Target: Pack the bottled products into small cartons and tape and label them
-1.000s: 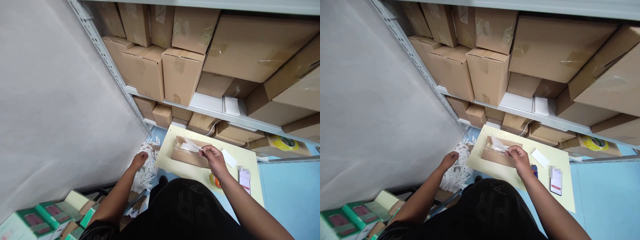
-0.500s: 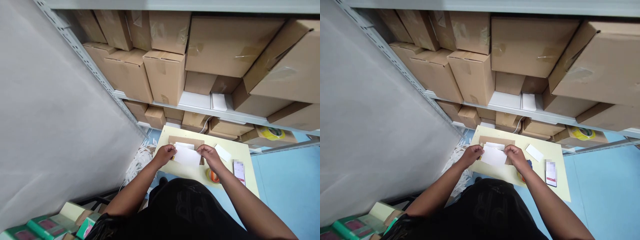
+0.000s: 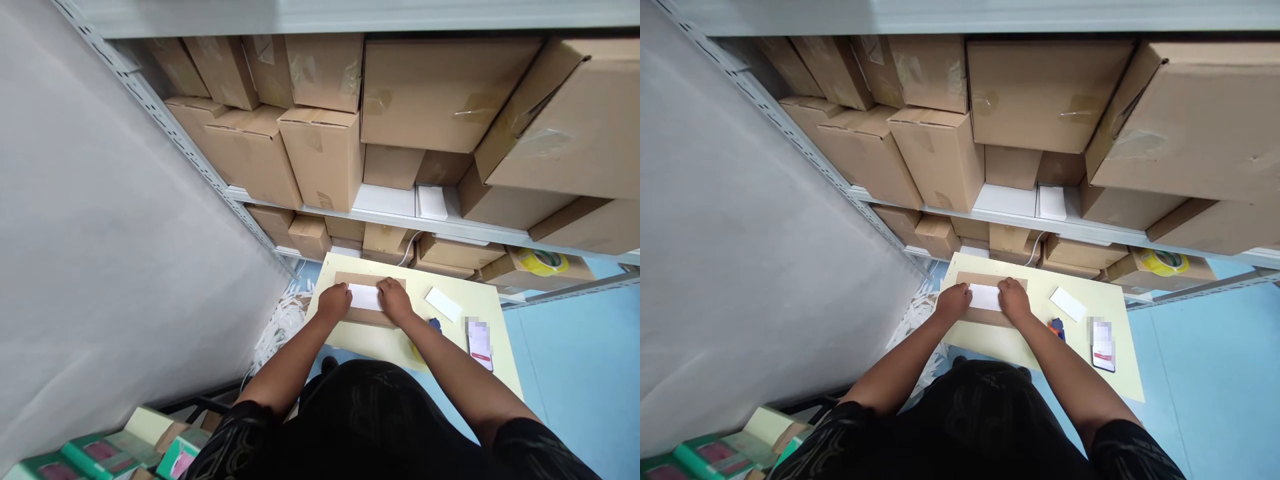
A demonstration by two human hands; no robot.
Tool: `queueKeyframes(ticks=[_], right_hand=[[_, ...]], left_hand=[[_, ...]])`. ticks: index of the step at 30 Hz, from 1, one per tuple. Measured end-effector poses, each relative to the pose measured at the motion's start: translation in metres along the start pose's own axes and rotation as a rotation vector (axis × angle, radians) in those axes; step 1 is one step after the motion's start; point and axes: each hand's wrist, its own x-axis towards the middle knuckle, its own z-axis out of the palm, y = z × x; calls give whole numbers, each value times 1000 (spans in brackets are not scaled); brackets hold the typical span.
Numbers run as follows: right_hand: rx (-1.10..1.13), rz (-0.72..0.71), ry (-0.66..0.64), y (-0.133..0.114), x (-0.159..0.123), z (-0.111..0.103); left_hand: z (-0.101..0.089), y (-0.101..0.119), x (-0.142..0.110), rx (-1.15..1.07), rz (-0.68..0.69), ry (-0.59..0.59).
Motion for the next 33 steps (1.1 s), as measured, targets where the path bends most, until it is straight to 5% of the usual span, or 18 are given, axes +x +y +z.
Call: queueKeyframes(ticks=[7,14,17,22,27,33], right_hand=[[-181,-37,30,-1,-8,5],[13,110,240,24,-41,-4],[215,266,279,42,-66,6],[597,555,31,44,-88,22],[636,550,-17,33,-89,23],[653,563,-8,32,-88,22]], left_hand=[[14,-16,5,20,58,70],[21,-55,-9,-289,149,270],[30,-68,-21,-461,53,228],[38,-66,-34,-696,-105,21],[38,-56,-39,-691,-23,23],[38,-55,-43,-712,-94,4]])
